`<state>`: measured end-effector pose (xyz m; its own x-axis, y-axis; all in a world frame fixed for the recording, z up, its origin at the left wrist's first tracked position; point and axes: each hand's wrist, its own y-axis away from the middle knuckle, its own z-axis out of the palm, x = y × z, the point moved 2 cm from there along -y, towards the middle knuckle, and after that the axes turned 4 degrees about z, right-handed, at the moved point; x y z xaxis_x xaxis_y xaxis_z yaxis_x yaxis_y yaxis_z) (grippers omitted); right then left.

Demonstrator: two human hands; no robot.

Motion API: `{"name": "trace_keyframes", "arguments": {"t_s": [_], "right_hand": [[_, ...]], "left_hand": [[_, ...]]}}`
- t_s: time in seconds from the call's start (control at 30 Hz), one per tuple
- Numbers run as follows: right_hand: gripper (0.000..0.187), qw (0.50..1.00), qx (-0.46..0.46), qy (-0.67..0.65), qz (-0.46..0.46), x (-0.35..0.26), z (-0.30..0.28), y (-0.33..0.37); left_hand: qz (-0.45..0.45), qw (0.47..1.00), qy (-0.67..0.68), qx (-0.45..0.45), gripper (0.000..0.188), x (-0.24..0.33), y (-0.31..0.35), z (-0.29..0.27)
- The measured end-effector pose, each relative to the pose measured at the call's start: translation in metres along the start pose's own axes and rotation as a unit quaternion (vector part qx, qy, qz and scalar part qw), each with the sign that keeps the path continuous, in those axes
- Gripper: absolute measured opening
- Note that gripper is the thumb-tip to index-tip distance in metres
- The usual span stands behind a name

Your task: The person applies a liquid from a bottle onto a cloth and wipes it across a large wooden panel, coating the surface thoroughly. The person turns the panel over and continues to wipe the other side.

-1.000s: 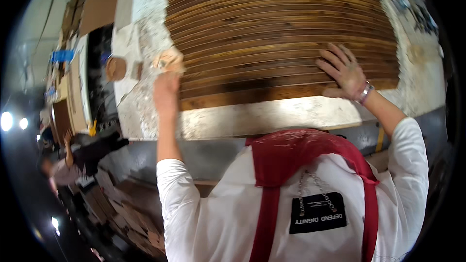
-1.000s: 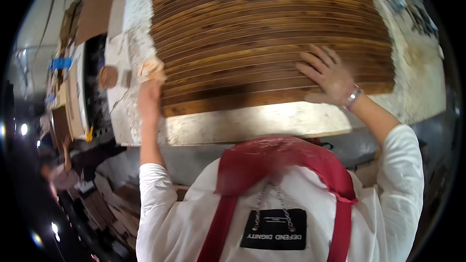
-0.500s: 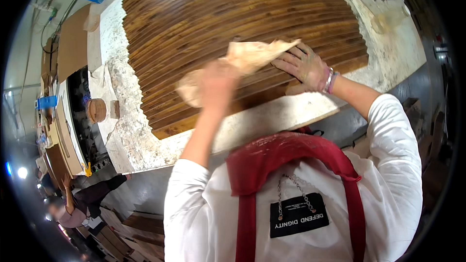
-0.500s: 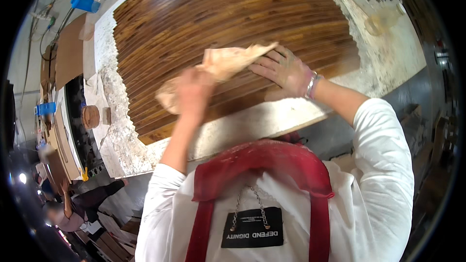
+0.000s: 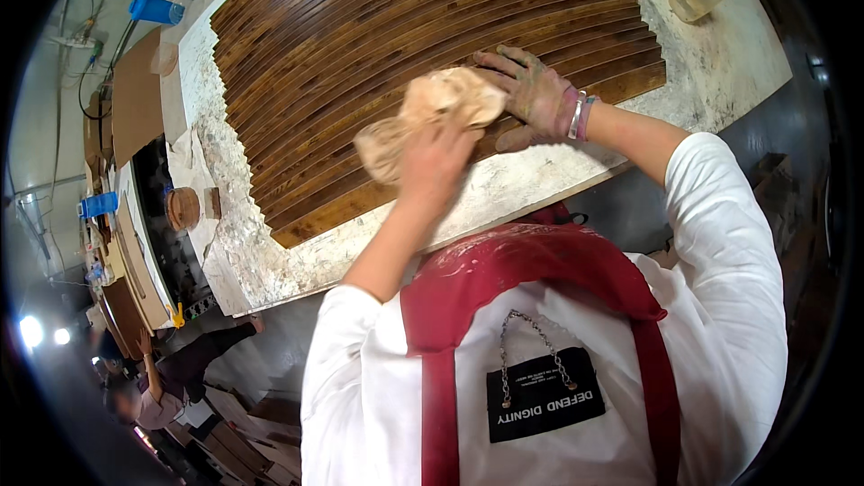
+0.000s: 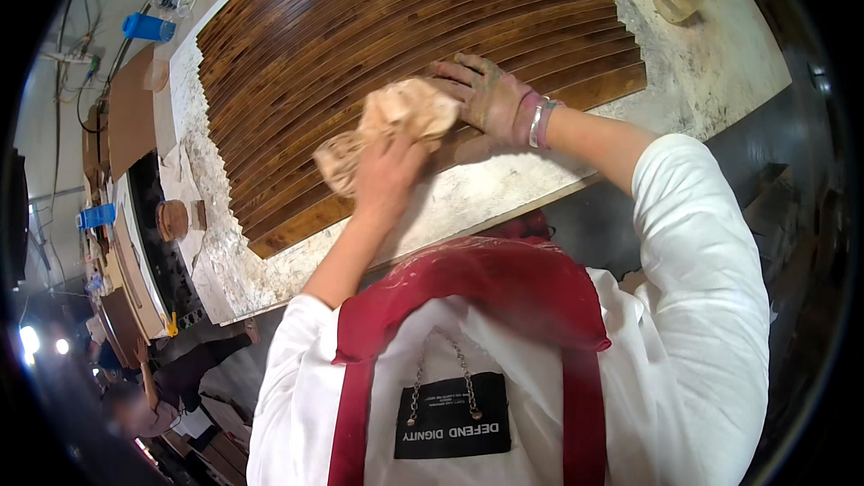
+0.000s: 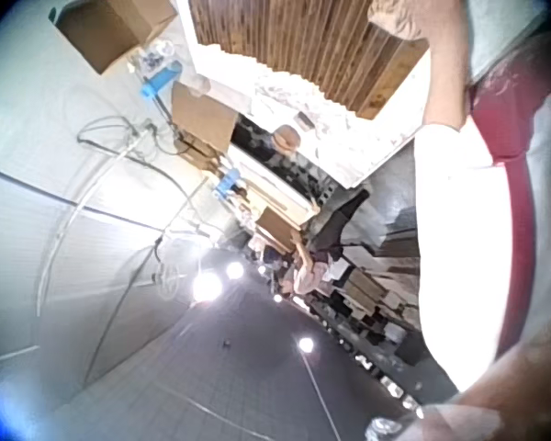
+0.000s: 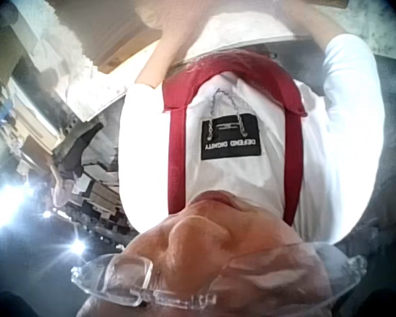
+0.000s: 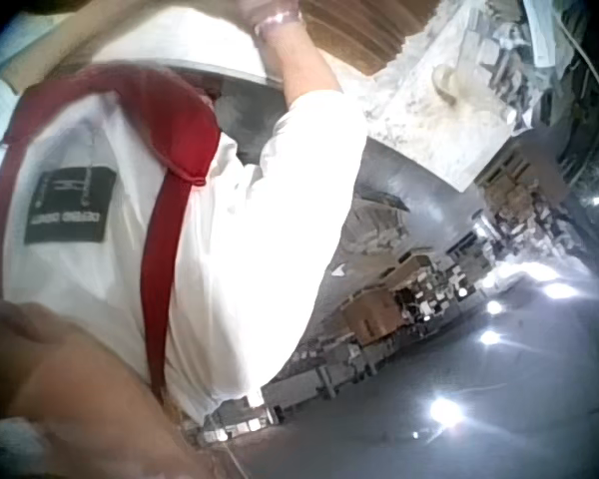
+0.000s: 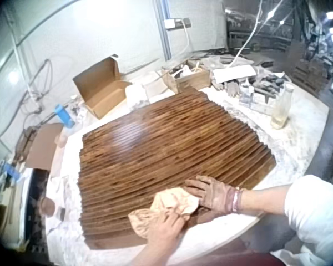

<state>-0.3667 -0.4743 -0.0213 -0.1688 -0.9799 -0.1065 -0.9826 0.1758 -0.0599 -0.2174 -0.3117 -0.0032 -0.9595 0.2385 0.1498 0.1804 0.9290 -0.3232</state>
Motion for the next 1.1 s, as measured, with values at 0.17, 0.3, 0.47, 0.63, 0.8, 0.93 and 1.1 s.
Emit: {"name": "trace_keyframes", "arguments": {"t_s": [0.17, 0.3, 0.47, 0.63, 0.8, 0.93, 1.1], "right_hand": [[0.096, 0.999, 0.035, -0.018, -0.009, 0.006, 0.009, 0.007], [0.096, 1.0, 0.009, -0.006, -0.004, 0.004, 0.006, 0.004], [0.093, 1.0, 0.007, 0.026, -0.006, -0.005, -0.007, 0.0], [0.085, 1.0, 0.022, -0.001, 0.005, -0.007, -0.008, 0.003], [0.091, 0.868, 0.073, -0.488, 0.051, -0.112, -0.023, -0.022], [0.056, 0.675, 0.009, -0.732, 0.098, -0.145, -0.025, -0.059], [0.04, 0.99, -0.066, -0.125, 0.019, -0.142, -0.064, -0.052]], "left_hand": [[-0.097, 0.988, -0.117, 0.0, 0.015, -0.055, 0.086, -0.031], [-0.13, 0.987, -0.016, 0.091, 0.014, -0.029, 0.076, -0.032], [-0.11, 0.991, -0.02, 0.08, 0.013, -0.008, 0.059, 0.003], [-0.445, 0.861, 0.032, 0.246, 0.015, -0.043, 0.153, -0.034], [-0.498, 0.657, 0.398, 0.403, 0.025, -0.009, 0.113, -0.052], [-0.317, 0.888, 0.242, 0.229, 0.044, 0.018, 0.092, -0.065], [-0.216, 0.972, -0.084, -0.025, 0.064, -0.035, 0.13, -0.027]]}}
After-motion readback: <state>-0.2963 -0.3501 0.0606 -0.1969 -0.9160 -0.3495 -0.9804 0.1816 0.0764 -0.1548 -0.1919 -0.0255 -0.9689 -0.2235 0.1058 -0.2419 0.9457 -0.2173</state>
